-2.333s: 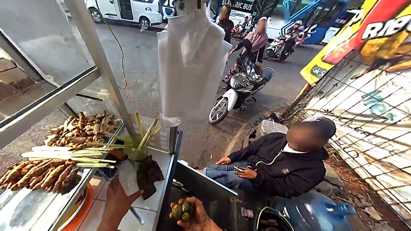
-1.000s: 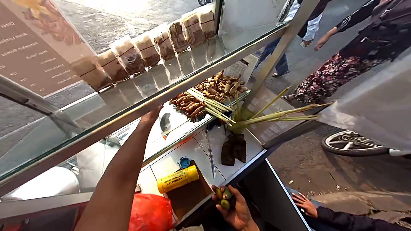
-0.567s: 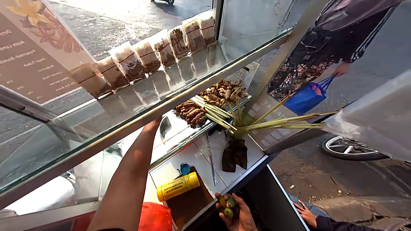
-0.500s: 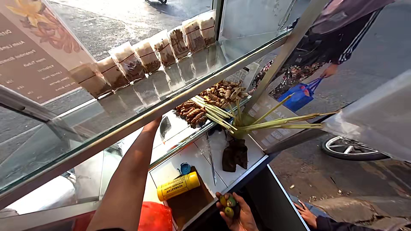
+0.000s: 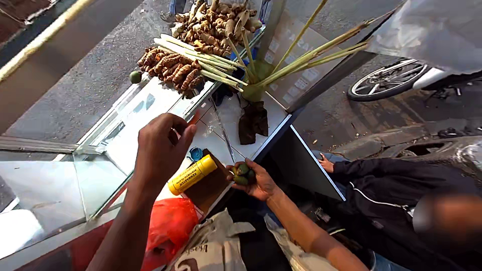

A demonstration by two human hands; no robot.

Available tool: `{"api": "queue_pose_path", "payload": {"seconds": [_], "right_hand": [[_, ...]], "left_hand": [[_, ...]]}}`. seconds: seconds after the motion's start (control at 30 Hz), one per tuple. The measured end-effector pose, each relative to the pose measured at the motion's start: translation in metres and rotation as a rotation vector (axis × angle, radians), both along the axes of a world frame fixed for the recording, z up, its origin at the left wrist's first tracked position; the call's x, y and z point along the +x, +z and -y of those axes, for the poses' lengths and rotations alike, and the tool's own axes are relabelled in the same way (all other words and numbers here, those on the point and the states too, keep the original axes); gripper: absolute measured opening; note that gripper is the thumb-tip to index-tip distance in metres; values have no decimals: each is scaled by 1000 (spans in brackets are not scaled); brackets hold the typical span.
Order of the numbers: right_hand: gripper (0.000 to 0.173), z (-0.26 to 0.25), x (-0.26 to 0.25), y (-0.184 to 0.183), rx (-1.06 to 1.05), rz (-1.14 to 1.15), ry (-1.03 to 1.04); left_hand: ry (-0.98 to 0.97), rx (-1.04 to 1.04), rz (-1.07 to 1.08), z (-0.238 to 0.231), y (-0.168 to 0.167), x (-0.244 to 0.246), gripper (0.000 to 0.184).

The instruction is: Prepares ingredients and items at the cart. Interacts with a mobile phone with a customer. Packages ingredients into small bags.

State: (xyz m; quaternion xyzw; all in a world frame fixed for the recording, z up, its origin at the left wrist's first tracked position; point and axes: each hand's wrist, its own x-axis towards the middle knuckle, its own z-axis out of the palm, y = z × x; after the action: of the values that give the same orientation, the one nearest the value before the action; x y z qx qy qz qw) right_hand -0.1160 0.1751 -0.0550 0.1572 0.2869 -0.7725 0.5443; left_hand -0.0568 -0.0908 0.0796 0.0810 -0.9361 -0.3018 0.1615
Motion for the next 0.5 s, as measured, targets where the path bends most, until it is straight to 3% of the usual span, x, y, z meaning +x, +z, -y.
{"api": "queue_pose_path", "payload": {"seconds": [0.1, 0.2, 0.33, 0.5], "right_hand": [[54, 10, 2, 10, 107, -49, 75], [54, 17, 2, 19, 252, -92, 98], [57, 17, 6, 20, 321, -143, 134], [58, 22, 10, 21, 326, -99, 135]], "left_hand": [[-229, 152, 239, -54, -55, 17, 40], [-243, 220, 430, -80, -85, 19, 48], [-215, 230, 483, -88, -91, 19, 34], [-229, 249, 463, -78, -81, 19, 36]]}}
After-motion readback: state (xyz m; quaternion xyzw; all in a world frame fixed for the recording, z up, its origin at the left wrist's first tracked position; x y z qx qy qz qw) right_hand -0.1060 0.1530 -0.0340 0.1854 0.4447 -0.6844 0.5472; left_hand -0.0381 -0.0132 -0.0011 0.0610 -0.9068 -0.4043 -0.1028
